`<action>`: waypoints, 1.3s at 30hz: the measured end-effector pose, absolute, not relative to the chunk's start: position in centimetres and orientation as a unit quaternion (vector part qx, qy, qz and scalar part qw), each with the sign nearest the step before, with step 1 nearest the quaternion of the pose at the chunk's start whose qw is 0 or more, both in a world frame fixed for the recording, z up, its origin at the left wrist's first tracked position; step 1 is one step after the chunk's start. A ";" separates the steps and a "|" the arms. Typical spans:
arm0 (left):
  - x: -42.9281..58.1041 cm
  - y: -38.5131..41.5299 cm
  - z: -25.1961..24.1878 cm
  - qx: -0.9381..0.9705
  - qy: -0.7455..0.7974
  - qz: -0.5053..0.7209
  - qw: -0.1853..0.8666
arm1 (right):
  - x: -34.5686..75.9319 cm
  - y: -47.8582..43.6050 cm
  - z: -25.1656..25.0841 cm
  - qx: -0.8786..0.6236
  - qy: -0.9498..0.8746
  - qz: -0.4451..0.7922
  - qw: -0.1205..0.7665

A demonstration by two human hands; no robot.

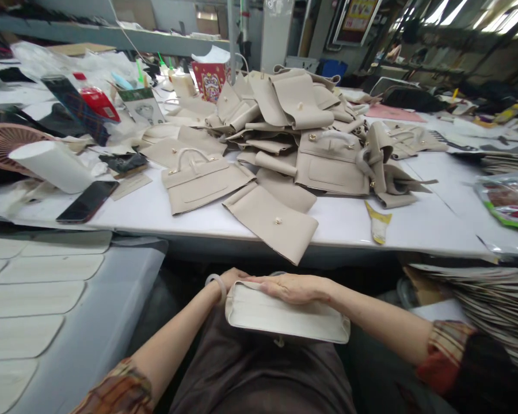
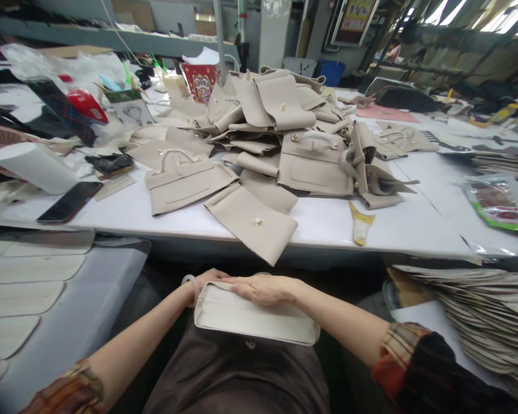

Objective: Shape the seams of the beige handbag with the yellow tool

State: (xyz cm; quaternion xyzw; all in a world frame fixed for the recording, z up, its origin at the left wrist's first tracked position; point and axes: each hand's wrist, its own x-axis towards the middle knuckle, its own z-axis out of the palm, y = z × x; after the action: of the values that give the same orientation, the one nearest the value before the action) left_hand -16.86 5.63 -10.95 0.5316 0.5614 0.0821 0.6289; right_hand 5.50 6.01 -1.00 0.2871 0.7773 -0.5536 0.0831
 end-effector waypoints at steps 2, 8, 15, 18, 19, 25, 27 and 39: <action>-17.2 6.4 -8.7 0.552 0.555 0.079 0.617 | 8.0 5.8 -0.7 0.305 0.776 -0.542 0.107; -17.2 7.0 -2.7 0.632 0.460 -0.005 0.624 | 15.6 5.0 -0.1 0.357 0.729 -0.573 0.117; -17.2 8.0 -1.5 0.660 0.413 -0.079 0.623 | 17.3 4.8 -0.7 0.364 0.708 -0.600 0.080; -16.6 8.6 -1.4 0.688 0.420 -0.118 0.580 | 15.6 5.2 -0.9 0.371 0.709 -0.591 0.100; -16.2 8.7 -1.4 0.695 0.422 -0.128 0.568 | 14.8 5.3 -1.1 0.377 0.711 -0.585 0.103; -13.5 7.9 -1.5 0.755 0.436 -0.079 0.484 | 10.7 5.6 -1.5 0.451 0.664 -0.595 -0.031; -13.0 6.6 -1.1 0.800 0.453 -0.013 0.393 | 11.6 5.2 -1.7 0.501 0.627 -0.584 -0.120; -6.4 -5.2 -1.3 0.851 0.401 0.181 0.287 | 9.2 -10.6 -13.7 0.609 0.016 -0.595 -0.524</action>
State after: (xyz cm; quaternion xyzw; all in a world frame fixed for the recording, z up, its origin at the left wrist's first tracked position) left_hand -6.37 -5.15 -1.34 0.8509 0.4007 0.1810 0.2874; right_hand 9.16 -10.56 -13.69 0.6088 0.0158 -0.5954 -0.5241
